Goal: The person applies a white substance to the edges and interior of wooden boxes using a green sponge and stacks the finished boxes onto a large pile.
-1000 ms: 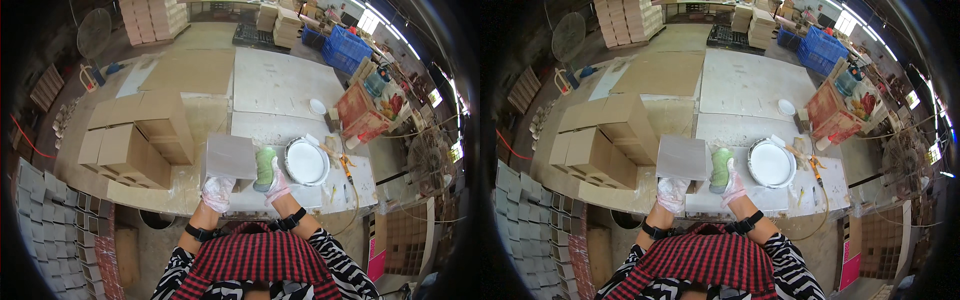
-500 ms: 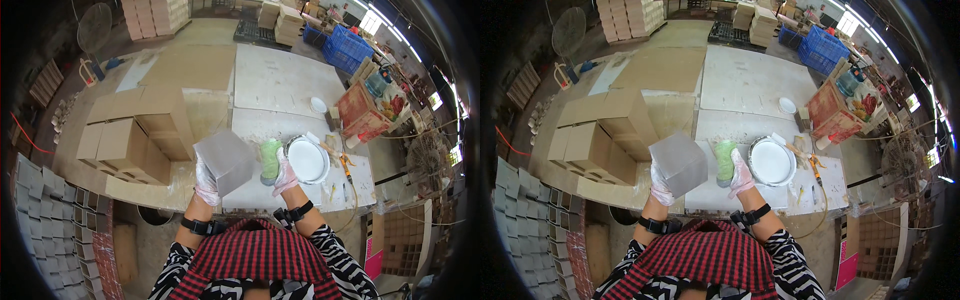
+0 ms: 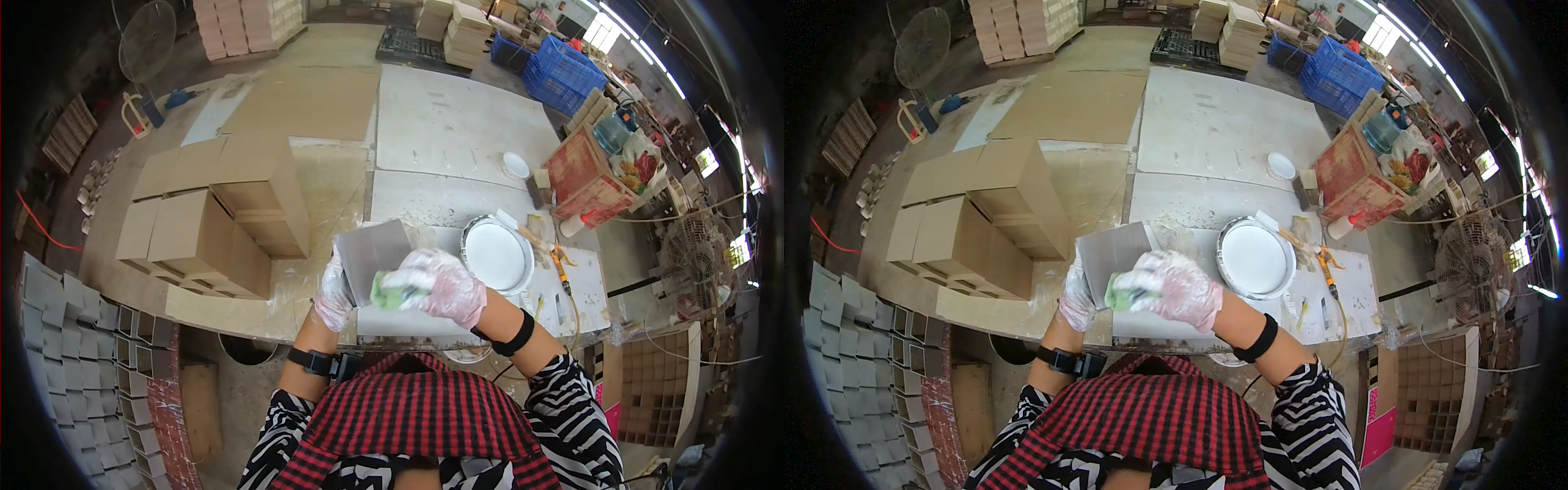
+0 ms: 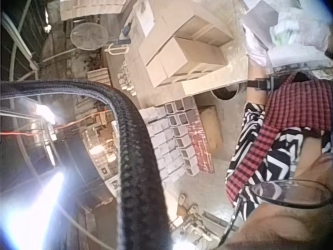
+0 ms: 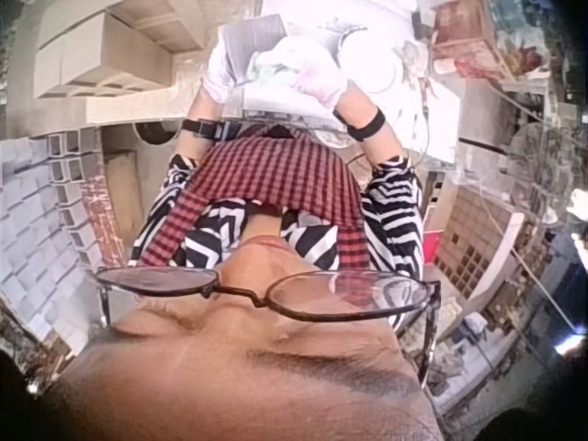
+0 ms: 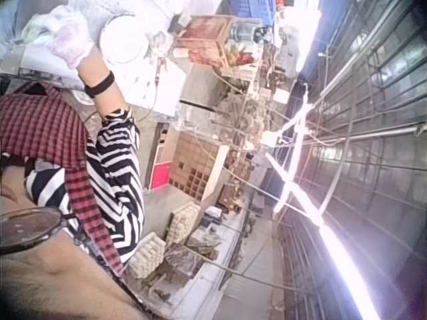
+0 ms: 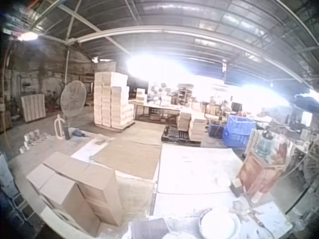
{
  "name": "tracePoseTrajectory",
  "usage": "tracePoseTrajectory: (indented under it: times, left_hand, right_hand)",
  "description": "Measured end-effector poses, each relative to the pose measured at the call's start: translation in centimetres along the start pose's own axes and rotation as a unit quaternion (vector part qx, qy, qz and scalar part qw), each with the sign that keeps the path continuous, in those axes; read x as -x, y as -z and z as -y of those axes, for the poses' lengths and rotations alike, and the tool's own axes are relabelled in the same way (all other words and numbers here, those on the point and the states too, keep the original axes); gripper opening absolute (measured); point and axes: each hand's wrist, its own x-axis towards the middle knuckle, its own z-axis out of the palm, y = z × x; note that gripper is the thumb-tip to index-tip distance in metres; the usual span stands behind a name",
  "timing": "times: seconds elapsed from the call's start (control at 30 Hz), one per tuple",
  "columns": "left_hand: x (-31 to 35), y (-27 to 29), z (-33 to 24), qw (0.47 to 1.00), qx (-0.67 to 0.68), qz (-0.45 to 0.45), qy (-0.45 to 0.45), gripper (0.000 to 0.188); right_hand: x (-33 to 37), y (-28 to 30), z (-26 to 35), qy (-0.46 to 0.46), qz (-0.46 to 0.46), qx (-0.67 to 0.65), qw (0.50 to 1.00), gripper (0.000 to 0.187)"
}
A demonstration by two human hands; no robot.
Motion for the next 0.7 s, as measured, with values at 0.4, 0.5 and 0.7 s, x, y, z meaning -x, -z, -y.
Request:
tracePoseTrajectory:
  times: [0.4,0.5,0.7]
  left_hand:
    - [0.7,-2.0,1.2,0.996,-0.010,-0.061,0.067,0.057]
    - [0.8,-1.5,1.2,0.998,0.006,-0.021,0.057,0.057]
    - [0.1,1.1,0.5,0.895,-0.431,0.078,-0.084,0.052]
  right_hand:
    - [-5.6,1.5,-5.2,-0.185,-0.057,0.057,0.979,0.025]
    - [-4.9,1.1,-3.9,-0.174,-0.093,-0.030,0.980,0.028]
    - [-4.5,-1.6,-2.3,0.051,0.058,0.138,0.987,0.031]
